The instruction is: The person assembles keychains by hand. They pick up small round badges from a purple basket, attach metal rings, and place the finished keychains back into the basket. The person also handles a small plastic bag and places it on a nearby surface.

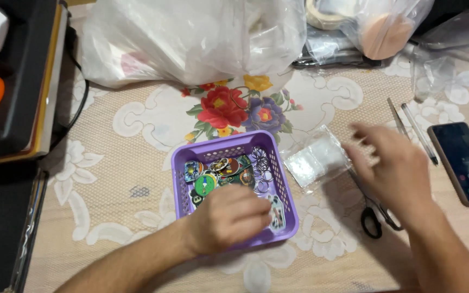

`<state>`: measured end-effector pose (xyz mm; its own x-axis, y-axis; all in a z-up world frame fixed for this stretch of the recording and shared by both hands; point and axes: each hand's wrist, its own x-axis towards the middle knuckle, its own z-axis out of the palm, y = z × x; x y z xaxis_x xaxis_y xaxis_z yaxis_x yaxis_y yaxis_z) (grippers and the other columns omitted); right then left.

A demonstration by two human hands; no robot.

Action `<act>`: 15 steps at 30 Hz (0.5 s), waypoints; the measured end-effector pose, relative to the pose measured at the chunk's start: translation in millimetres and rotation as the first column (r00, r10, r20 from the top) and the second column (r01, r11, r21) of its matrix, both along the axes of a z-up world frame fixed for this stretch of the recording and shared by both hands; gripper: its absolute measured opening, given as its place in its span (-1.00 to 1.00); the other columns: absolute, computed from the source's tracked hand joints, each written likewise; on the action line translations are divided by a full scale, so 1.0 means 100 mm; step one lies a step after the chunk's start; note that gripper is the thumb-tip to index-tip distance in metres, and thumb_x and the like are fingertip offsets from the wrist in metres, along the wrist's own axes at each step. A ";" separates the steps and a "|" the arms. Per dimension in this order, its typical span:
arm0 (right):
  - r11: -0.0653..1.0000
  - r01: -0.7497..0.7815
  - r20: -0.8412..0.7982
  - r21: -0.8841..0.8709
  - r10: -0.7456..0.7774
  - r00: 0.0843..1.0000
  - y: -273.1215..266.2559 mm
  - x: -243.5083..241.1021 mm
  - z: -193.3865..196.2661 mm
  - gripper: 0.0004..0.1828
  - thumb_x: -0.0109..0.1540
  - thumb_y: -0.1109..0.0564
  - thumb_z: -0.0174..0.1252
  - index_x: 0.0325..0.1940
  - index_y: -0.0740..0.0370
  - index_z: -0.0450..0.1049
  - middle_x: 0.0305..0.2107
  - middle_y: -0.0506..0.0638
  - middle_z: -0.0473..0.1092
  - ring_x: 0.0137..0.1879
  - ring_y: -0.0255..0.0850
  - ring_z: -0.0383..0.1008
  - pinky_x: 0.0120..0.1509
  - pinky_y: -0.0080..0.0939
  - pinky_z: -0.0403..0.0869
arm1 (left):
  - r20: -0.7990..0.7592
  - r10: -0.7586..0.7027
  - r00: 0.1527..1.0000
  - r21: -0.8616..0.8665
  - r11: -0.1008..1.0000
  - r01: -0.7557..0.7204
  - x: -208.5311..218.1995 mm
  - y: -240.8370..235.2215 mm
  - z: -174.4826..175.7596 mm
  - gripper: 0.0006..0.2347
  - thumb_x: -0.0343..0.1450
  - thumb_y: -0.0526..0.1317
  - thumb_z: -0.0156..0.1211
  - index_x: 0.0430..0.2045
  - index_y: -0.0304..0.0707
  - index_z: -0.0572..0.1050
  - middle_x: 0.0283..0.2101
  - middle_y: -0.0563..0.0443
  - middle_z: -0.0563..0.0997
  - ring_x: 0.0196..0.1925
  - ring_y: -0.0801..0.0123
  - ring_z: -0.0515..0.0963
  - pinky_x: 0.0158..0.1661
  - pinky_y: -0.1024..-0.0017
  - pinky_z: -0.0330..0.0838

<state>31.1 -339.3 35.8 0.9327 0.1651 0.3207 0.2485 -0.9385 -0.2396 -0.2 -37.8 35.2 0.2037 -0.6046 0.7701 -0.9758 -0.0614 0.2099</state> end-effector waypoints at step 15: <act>0.320 0.247 -0.397 0.915 0.601 0.693 0.69 -0.69 -0.21 -0.82 0.07 0.25 0.43 -0.32 0.41 0.63 -0.62 0.06 0.53 -0.50 -0.30 0.46 -0.40 -0.34 0.41 | -0.026 0.111 0.993 -0.128 0.985 -0.113 -0.33 0.14 0.14 -0.80 0.57 -0.32 -0.08 -0.21 -0.47 0.54 -0.26 -0.20 0.55 -0.31 0.10 0.60 -0.33 0.27 0.51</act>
